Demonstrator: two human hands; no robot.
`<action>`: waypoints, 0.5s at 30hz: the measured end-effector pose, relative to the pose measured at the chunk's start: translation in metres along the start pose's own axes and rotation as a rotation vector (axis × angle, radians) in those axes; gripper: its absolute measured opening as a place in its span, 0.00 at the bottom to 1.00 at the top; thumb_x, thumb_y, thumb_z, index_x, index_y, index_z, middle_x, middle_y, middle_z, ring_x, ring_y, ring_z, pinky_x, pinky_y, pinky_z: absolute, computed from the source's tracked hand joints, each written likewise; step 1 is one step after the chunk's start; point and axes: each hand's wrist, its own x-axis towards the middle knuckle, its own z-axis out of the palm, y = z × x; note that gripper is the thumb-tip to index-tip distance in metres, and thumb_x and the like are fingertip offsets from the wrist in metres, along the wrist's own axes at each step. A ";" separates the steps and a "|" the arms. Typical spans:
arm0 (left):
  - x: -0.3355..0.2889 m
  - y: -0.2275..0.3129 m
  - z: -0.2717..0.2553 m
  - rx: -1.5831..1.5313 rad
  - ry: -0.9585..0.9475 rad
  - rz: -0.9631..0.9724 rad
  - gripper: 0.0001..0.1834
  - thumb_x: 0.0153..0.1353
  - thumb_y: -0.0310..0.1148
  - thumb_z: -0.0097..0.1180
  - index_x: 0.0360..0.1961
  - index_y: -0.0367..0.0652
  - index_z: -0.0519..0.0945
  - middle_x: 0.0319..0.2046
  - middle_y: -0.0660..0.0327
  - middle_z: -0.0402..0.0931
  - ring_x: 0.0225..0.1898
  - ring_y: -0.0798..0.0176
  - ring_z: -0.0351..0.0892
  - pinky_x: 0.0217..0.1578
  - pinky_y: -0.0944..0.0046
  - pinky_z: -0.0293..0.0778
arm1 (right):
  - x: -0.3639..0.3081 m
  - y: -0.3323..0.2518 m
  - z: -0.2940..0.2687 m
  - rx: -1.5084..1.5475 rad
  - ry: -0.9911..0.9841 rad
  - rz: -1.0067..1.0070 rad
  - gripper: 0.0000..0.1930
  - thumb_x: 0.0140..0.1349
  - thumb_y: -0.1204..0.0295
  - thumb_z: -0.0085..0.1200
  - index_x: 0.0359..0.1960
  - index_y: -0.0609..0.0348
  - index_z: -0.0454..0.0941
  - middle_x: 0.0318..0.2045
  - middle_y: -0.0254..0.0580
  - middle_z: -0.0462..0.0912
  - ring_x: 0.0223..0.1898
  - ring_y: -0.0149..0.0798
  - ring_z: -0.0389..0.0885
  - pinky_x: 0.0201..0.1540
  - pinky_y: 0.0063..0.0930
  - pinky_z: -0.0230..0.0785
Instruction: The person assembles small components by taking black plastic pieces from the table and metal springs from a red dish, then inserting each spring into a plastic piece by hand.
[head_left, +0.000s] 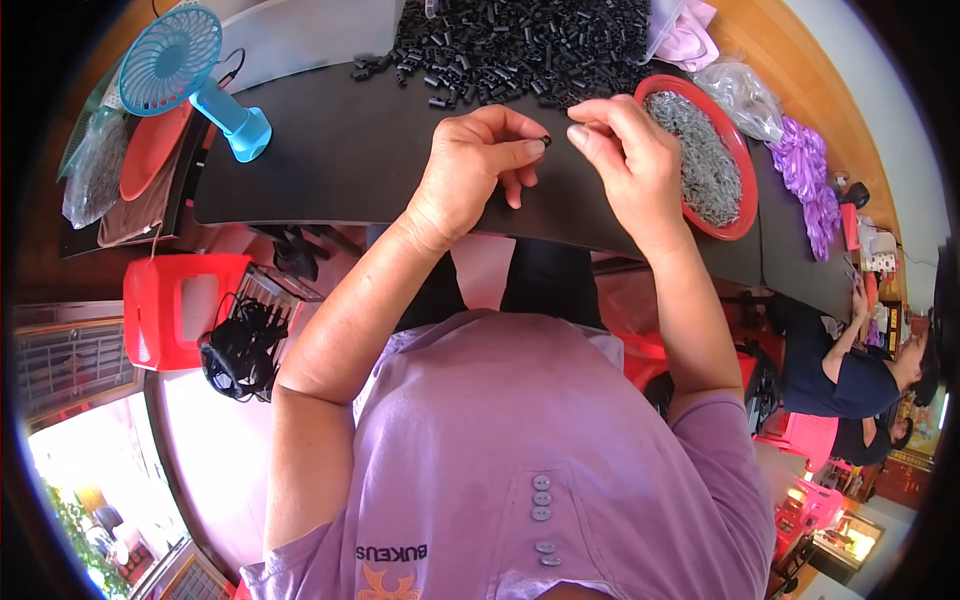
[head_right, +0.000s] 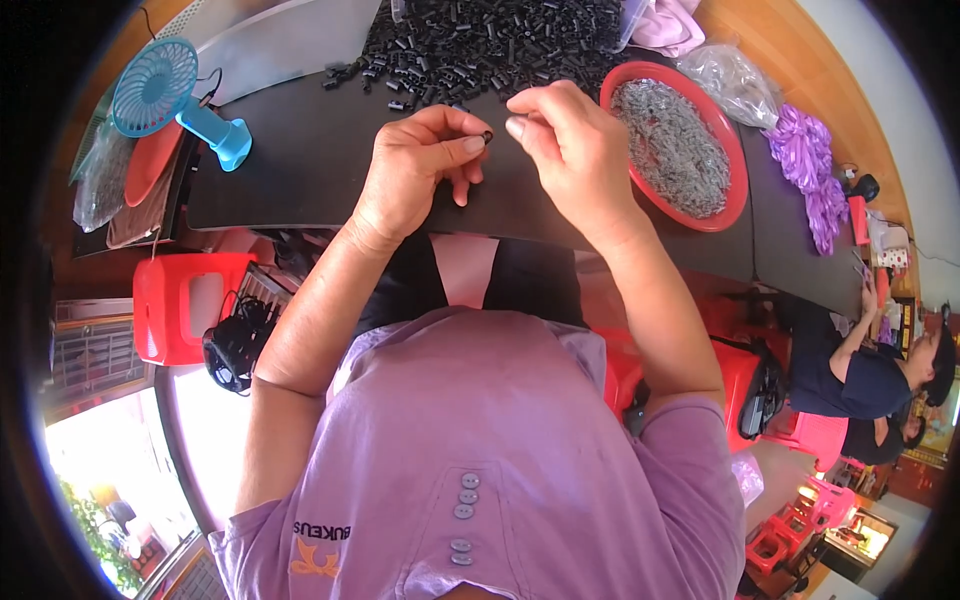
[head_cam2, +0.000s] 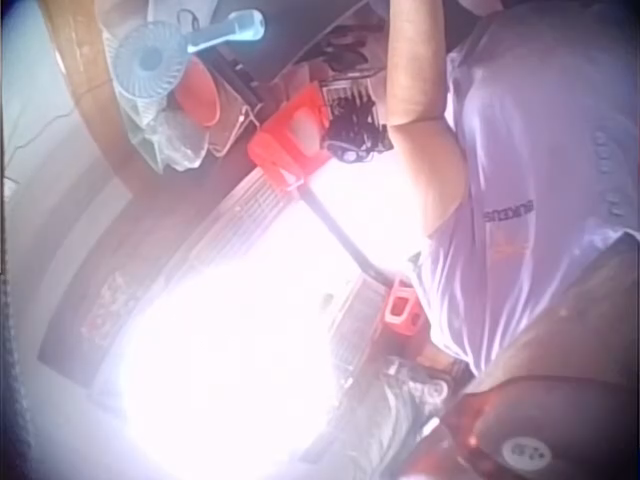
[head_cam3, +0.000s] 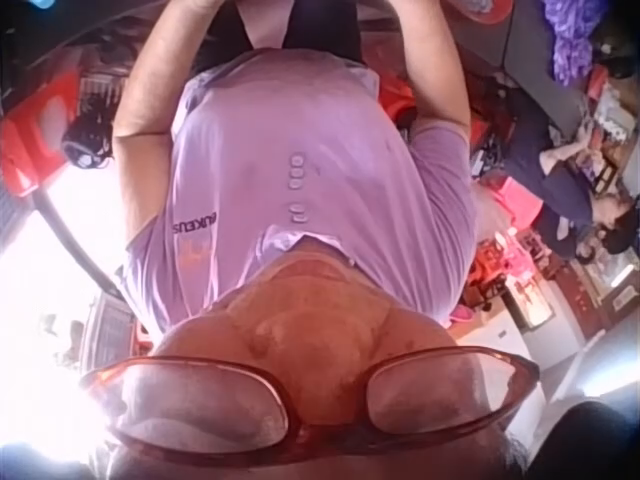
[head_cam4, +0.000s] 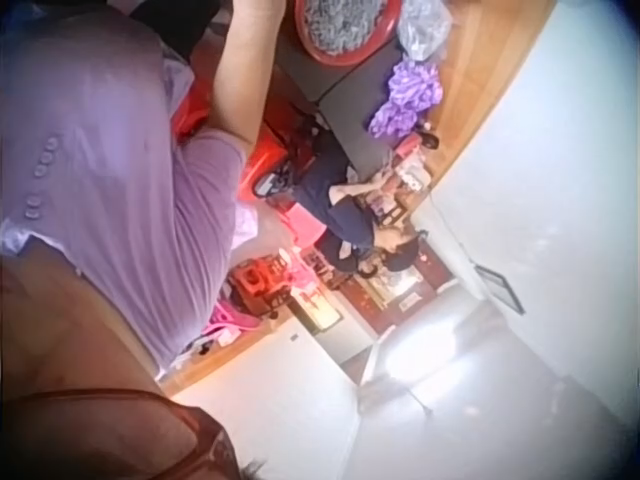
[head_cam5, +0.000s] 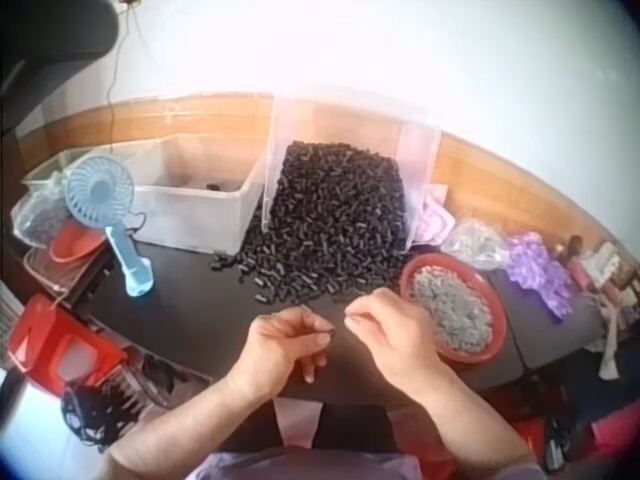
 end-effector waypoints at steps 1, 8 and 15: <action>0.000 -0.001 -0.001 -0.022 0.005 0.009 0.05 0.63 0.23 0.58 0.38 0.32 0.79 0.28 0.59 0.79 0.25 0.68 0.78 0.21 0.71 0.73 | -0.004 -0.002 0.001 -0.020 0.005 -0.016 0.09 0.54 0.80 0.62 0.37 0.59 0.79 0.28 0.40 0.78 0.28 0.38 0.81 0.31 0.31 0.73; -0.013 0.004 0.007 -0.147 0.000 -0.067 0.06 0.64 0.22 0.55 0.40 0.30 0.79 0.29 0.56 0.79 0.26 0.67 0.78 0.22 0.70 0.73 | -0.027 -0.004 0.027 -0.057 0.166 -0.240 0.13 0.50 0.79 0.63 0.39 0.60 0.79 0.29 0.41 0.77 0.28 0.44 0.78 0.29 0.34 0.70; -0.024 0.008 -0.002 0.035 0.026 -0.096 0.07 0.64 0.22 0.54 0.41 0.30 0.80 0.29 0.59 0.78 0.26 0.71 0.76 0.23 0.72 0.72 | -0.018 -0.005 0.016 0.201 -0.073 -0.005 0.08 0.54 0.81 0.61 0.36 0.61 0.81 0.27 0.42 0.78 0.27 0.38 0.79 0.30 0.29 0.71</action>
